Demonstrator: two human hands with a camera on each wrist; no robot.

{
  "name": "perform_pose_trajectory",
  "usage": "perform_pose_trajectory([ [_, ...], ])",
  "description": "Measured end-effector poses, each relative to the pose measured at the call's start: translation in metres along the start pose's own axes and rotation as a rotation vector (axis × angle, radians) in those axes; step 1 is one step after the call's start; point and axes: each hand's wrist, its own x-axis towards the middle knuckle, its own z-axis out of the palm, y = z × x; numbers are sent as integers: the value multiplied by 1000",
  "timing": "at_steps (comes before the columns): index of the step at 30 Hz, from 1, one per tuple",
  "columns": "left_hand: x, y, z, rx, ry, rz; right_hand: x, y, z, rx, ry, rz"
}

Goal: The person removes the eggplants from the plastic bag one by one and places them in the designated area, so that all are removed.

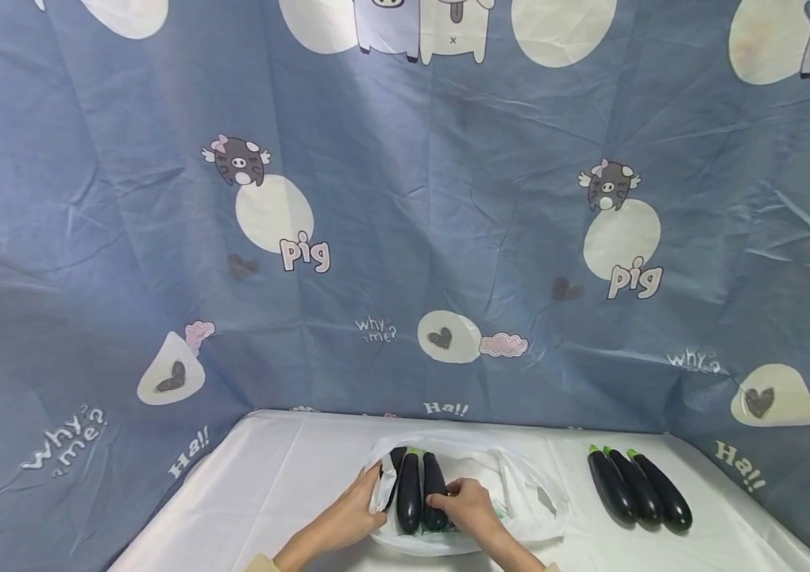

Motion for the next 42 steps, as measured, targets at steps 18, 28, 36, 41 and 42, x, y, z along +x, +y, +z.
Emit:
perform_pose_trajectory([
  [18, 2, 0, 2, -5, -1, 12, -13, 0, -24, 61, -23, -30],
  [28, 0, 1, 3, -8, -7, 9, -26, 4, -40, 84, -70, -8],
  [36, 1, 0, 2, -11, -5, 12, -35, 8, -61, 65, -125, 26],
  [41, 2, -1, 2, -3, 6, 17, -41, 8, -74, 84, -149, 54],
  [42, 2, -1, 2, -3, 6, 15, -42, 9, -75, 84, -145, 55],
])
